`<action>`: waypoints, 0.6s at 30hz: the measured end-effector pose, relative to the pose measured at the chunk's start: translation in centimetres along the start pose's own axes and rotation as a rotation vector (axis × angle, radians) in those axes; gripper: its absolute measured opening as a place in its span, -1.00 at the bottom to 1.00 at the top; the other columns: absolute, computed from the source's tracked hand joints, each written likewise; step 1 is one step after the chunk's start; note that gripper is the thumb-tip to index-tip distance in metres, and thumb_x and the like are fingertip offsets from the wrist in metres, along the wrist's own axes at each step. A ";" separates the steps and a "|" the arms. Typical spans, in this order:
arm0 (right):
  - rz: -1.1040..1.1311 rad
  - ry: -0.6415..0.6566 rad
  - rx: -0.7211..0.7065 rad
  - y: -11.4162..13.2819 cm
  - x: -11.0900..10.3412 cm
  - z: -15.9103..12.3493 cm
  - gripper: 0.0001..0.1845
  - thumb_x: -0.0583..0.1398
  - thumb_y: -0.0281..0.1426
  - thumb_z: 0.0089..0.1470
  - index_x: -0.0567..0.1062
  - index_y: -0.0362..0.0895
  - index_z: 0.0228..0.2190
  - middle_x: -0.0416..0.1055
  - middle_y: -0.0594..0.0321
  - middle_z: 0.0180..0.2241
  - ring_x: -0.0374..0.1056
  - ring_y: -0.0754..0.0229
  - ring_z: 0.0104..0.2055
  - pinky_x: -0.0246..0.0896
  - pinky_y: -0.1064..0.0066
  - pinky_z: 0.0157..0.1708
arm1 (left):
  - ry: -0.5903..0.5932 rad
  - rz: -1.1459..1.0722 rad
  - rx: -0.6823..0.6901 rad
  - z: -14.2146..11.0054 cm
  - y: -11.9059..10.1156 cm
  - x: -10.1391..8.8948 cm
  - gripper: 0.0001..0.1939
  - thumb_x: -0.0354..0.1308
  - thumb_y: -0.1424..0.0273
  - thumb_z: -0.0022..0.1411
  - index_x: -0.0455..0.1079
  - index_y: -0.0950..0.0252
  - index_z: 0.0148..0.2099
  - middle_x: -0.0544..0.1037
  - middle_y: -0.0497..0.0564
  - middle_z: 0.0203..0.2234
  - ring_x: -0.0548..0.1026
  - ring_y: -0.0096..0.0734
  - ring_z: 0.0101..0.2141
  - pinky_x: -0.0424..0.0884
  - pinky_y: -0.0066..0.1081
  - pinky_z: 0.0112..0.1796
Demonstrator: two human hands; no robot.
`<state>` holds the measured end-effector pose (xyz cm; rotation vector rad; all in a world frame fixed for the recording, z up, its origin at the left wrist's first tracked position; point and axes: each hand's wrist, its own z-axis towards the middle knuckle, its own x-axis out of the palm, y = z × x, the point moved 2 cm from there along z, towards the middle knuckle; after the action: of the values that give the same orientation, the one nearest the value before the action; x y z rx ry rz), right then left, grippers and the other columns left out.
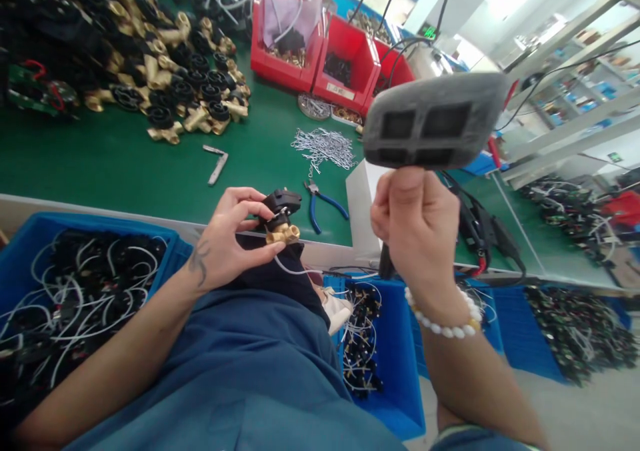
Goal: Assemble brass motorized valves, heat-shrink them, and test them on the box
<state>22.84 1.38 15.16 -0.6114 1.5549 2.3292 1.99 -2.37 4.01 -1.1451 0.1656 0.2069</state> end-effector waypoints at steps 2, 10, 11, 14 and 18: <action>-0.151 0.215 0.054 -0.2 0.5 0.0 -0.37 0.22 0.19 0.16 0.28 -0.06 -0.57 0.09 0.44 -0.75 -0.07 0.40 -0.71 -0.23 0.43 -0.69 | -0.011 -0.008 -0.012 0.0 0.0 0.0 -0.67 0.42 0.43 0.05 0.44 0.25 -0.13 0.38 0.10 -0.03 0.46 -0.15 0.07 0.65 -0.19 -0.12; -0.117 -0.004 0.024 0.1 -0.3 0.1 -0.44 0.08 0.12 0.31 0.25 -0.05 -0.48 0.02 0.45 -0.71 -0.08 0.36 -0.70 -0.21 0.42 -0.67 | 0.004 -0.041 -0.046 -0.1 0.2 0.1 -0.59 0.40 0.38 0.06 0.43 0.30 -0.03 0.36 0.12 0.01 0.46 -0.18 0.07 0.63 -0.24 -0.10; -0.146 0.079 0.033 -0.1 0.0 0.1 -0.42 0.12 0.15 0.27 0.25 -0.06 -0.50 0.06 0.44 -0.72 -0.05 0.37 -0.70 -0.20 0.43 -0.68 | -0.002 -0.042 -0.052 -0.1 0.3 0.1 -0.50 0.41 0.38 0.05 0.40 0.29 0.04 0.35 0.12 0.03 0.47 -0.17 0.06 0.63 -0.25 -0.11; -0.305 0.413 0.086 -0.4 0.9 0.1 -0.35 0.27 0.15 0.12 0.26 -0.09 -0.60 0.16 0.36 -0.71 0.03 0.38 -0.67 -0.17 0.44 -0.67 | -0.009 -0.049 -0.071 0.0 0.8 0.1 -0.28 0.40 0.35 0.05 0.30 0.25 0.25 0.33 0.12 0.06 0.46 -0.18 0.06 0.65 -0.27 -0.15; -0.110 0.204 0.046 0.5 -0.3 0.7 -0.37 0.19 0.18 0.20 0.29 -0.08 -0.55 0.05 0.45 -0.73 -0.07 0.41 -0.71 -0.25 0.45 -0.70 | 0.026 -0.059 -0.039 0.1 0.9 0.3 -0.26 0.39 0.33 0.08 0.30 0.22 0.30 0.32 0.09 0.03 0.45 -0.21 0.05 0.65 -0.27 -0.10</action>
<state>22.71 1.88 15.92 -0.9245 1.6102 2.2019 2.05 -1.89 3.15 -1.1903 0.1510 0.1440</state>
